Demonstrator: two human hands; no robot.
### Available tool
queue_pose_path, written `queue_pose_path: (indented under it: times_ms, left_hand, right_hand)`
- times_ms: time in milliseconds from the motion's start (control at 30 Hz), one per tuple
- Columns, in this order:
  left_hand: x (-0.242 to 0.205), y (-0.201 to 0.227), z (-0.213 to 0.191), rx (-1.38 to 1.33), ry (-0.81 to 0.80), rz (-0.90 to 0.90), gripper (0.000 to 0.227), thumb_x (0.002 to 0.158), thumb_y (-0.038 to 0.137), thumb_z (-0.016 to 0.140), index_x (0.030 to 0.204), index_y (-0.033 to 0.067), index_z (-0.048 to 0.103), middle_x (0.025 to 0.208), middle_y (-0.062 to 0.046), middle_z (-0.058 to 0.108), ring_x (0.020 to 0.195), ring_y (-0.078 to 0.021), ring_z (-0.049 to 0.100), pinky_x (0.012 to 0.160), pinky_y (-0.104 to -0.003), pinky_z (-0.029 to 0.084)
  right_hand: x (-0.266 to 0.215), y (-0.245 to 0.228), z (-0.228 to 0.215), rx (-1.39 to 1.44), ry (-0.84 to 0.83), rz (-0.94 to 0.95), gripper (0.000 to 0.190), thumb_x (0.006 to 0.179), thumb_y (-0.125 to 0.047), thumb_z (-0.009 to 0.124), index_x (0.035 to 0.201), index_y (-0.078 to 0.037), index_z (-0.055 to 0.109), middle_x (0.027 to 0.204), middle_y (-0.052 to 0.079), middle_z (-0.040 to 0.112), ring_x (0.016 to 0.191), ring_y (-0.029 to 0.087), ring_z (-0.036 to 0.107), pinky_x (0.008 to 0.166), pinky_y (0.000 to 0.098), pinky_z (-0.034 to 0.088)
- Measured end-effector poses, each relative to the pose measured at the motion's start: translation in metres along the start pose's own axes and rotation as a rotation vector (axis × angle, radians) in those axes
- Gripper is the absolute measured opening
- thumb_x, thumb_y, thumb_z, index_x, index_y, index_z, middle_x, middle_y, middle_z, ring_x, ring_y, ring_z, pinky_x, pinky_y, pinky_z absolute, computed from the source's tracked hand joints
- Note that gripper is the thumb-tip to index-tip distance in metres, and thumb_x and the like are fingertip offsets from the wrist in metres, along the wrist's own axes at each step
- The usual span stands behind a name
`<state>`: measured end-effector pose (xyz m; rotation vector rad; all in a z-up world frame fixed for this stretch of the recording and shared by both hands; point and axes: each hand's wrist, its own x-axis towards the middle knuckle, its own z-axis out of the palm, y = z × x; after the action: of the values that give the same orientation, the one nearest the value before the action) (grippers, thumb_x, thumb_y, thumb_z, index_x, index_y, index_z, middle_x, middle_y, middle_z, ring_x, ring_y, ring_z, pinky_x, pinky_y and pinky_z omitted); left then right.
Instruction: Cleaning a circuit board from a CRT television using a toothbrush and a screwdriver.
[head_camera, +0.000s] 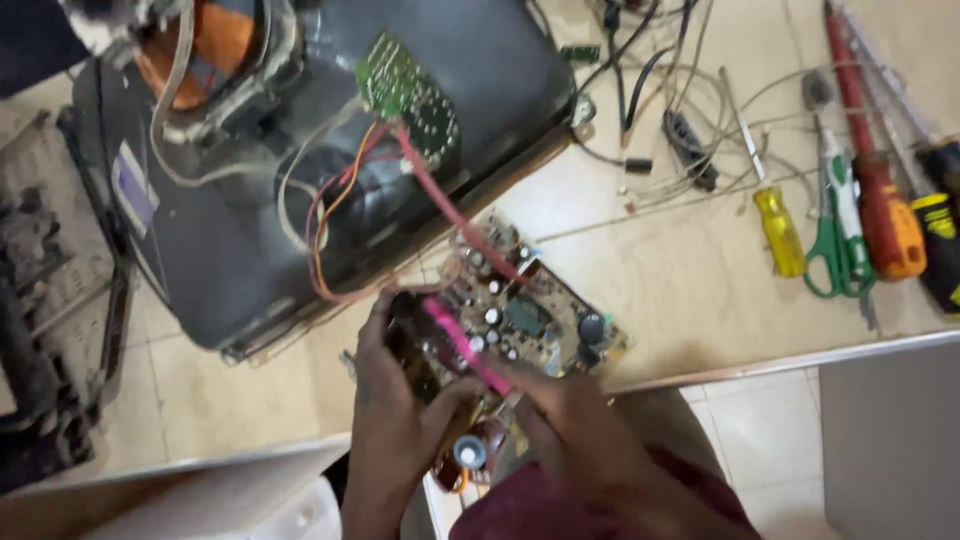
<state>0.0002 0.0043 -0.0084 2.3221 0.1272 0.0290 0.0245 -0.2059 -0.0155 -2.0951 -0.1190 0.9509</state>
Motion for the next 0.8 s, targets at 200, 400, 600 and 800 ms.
queue_pose_path:
  times_ms: [200,400,600,800]
  left_hand:
    - [0.005,0.013,-0.003,-0.178,-0.057,-0.217,0.125,0.069,0.035,0.090,0.157,0.0015,0.008,0.147,-0.020,0.054,0.131,-0.0269,0.062,0.106,-0.038,0.052]
    - [-0.001,0.002,-0.001,-0.035,-0.046,-0.215,0.128,0.069,0.040,0.091,0.161,0.0002,0.012,0.158,-0.023,0.034,0.146,-0.0327,0.041,0.115,-0.041,0.038]
    - [0.006,0.012,-0.008,-0.093,-0.068,-0.326,0.115,0.066,0.038,0.092,0.158,0.0141,0.027,0.141,-0.012,0.046,0.129,-0.0257,0.058,0.104,-0.038,0.052]
    - [0.011,0.011,-0.007,-0.164,-0.095,-0.373,0.115,0.064,0.031,0.095,0.157,0.0184,0.028,0.148,-0.009,0.041,0.139,-0.0273,0.047,0.114,-0.043,0.043]
  right_hand:
    - [-0.026,0.012,-0.001,0.980,-0.097,0.028,0.052,0.097,-0.019,0.058,0.147,-0.017,0.071,0.053,0.000,0.032,0.043,0.012,0.026,0.040,0.0289,0.022]
    - [0.001,0.010,0.019,0.041,0.165,-0.380,0.053,0.096,-0.023,0.047,0.148,-0.018,0.055,0.085,0.018,0.078,0.069,0.044,0.072,0.059,0.0543,0.050]
    - [-0.037,-0.002,-0.025,1.086,-0.050,-0.006,0.052,0.093,-0.022,0.062,0.139,-0.004,0.076,0.049,0.005,0.037,0.040,0.013,0.031,0.037,0.0278,0.021]
    - [-0.045,-0.011,-0.047,0.390,0.021,0.084,0.027,0.095,-0.023,0.053,0.116,-0.020,0.070,0.064,0.003,0.084,0.051,0.016,0.067,0.053,0.0309,0.056]
